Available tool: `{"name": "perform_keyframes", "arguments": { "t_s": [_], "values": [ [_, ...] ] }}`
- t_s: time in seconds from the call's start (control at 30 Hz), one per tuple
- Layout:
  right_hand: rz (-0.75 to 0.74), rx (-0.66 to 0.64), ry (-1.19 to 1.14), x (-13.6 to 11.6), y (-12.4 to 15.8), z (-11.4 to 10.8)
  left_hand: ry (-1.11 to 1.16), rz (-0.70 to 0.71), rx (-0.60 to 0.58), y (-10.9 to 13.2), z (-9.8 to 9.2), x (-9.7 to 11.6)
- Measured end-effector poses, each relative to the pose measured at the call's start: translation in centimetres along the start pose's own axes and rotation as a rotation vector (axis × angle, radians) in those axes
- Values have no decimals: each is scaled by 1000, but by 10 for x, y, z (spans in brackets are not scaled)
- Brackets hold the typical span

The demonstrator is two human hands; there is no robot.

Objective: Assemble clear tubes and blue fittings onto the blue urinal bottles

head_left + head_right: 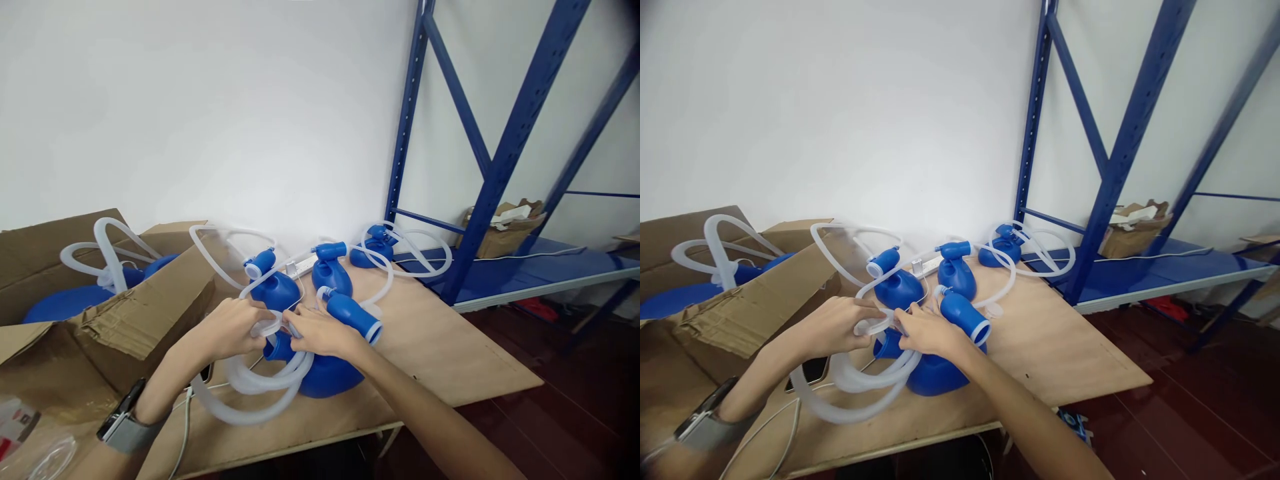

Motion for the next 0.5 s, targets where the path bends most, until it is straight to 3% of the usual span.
{"name": "perform_keyframes", "arguments": {
  "t_s": [0.1,0.2,0.33,0.5],
  "values": [
    [-28,-37,26,-2,2,2,-77,42,1,-4,-7,5],
    [-51,9,89,-8,6,6,-145,107,44,-7,-9,14],
    [-4,77,169,-15,10,10,-245,180,181,-10,-9,23],
    [46,-1,130,-22,9,7,-359,280,368,-15,-4,36]
  ]
}}
Point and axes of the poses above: each hand's wrist, its own y-axis away from the middle knuckle, its own z-axis out of the palm, x = y × z, the point moved 7 cm from there along -y, towards the middle knuckle, and after that the axes turned 7 degrees about -z, right-handed, at the moved point
